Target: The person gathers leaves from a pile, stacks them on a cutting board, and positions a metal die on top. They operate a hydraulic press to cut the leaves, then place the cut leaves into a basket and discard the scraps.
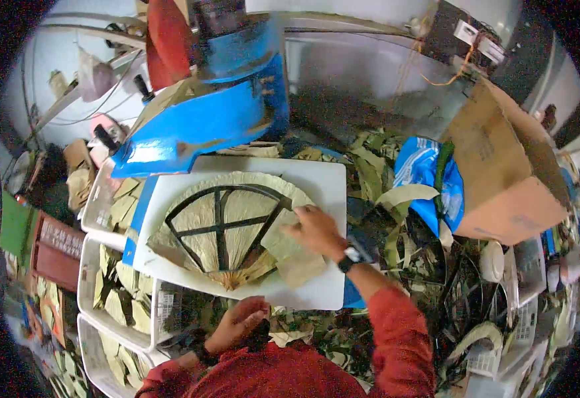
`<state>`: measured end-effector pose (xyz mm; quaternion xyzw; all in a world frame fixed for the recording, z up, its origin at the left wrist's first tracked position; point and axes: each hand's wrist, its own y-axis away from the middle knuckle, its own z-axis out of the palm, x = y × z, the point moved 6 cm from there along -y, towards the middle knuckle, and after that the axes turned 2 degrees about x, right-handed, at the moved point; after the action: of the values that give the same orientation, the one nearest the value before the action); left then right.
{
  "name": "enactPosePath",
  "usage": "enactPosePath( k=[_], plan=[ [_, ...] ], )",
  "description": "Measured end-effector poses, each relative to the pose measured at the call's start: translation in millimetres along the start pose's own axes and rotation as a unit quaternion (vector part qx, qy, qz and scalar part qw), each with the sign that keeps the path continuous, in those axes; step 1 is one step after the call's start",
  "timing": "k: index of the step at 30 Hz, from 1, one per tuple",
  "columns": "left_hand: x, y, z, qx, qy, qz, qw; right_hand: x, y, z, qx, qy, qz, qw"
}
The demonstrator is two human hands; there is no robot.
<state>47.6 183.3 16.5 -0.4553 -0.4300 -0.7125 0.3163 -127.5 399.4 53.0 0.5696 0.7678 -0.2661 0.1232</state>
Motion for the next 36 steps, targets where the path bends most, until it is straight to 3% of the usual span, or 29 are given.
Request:
enactPosePath(
  k=[3,7,9,10,12,13,16,17,18,21,24,26,27,28,31,32,35,36],
  plan=[
    [-31.8,-0.4,13.5,0.059,0.122,-0.021,0.991,-14.9,-1.9,21.7,-0.001,0.104,-0.013,0.994],
    [-40.4,2.0,37.2,0.162,0.192,0.003,0.968,-41.1,33.2,23.7,-0.100,0.046,-0.068,0.992],
    [-50.2,1.7,43.9,0.211,0.210,0.014,0.955,-59.9,70.2,33.5,-0.067,0.017,-0.098,0.993],
    [-56.9,-1.2,42.6,0.193,0.257,0.019,0.947,-68.4,85.4,34.5,-0.049,0.003,-0.111,0.993],
    [-58.6,-2.9,43.7,0.149,0.345,0.021,0.926,-75.3,109.1,27.2,-0.044,-0.049,-0.101,0.993],
    [-57.7,-0.2,46.9,0.197,0.316,-0.006,0.928,-76.1,117.7,18.8,-0.037,-0.072,-0.092,0.993],
    [-45.6,0.9,64.2,0.199,0.292,0.016,0.935,-64.8,137.5,-14.9,0.048,-0.229,-0.050,0.971],
    [-34.1,0.8,73.0,0.199,0.230,0.043,0.952,-43.4,144.7,-6.9,0.013,-0.292,0.017,0.956],
    [-15.4,1.5,89.8,0.200,0.251,0.008,0.947,-32.4,148.8,-19.4,-0.005,-0.338,0.055,0.939],
    [19.0,-3.3,132.5,0.086,0.199,0.043,0.975,-11.6,168.2,-75.8,-0.032,-0.448,0.136,0.883],
    [34.4,-4.9,165.8,-0.017,0.193,0.087,0.977,-3.2,182.8,-202.4,0.124,-0.319,0.079,0.936],
    [42.7,-6.1,169.8,-0.098,0.194,0.098,0.971,30.0,188.0,-290.1,0.197,-0.341,0.134,0.909],
    [41.2,-6.9,166.0,-0.104,0.179,0.083,0.975,41.5,189.8,-337.7,0.232,-0.373,0.148,0.886],
    [37.6,-8.5,159.2,-0.089,0.170,0.073,0.979,45.2,188.0,-389.3,0.291,-0.336,0.089,0.891],
    [30.8,-9.5,145.0,-0.029,0.172,0.056,0.983,87.7,176.7,-500.1,0.472,-0.268,0.200,0.816],
    [30.1,-8.2,139.6,-0.019,0.163,0.061,0.985,141.6,179.1,-533.3,0.456,-0.231,0.188,0.838],
    [32.0,-3.5,100.9,0.028,0.148,0.077,0.986,193.5,195.4,-564.3,0.481,-0.289,0.209,0.801],
    [39.3,-0.5,79.4,0.061,0.100,0.104,0.988,233.1,201.8,-589.5,0.460,-0.083,0.192,0.863]
  ],
)
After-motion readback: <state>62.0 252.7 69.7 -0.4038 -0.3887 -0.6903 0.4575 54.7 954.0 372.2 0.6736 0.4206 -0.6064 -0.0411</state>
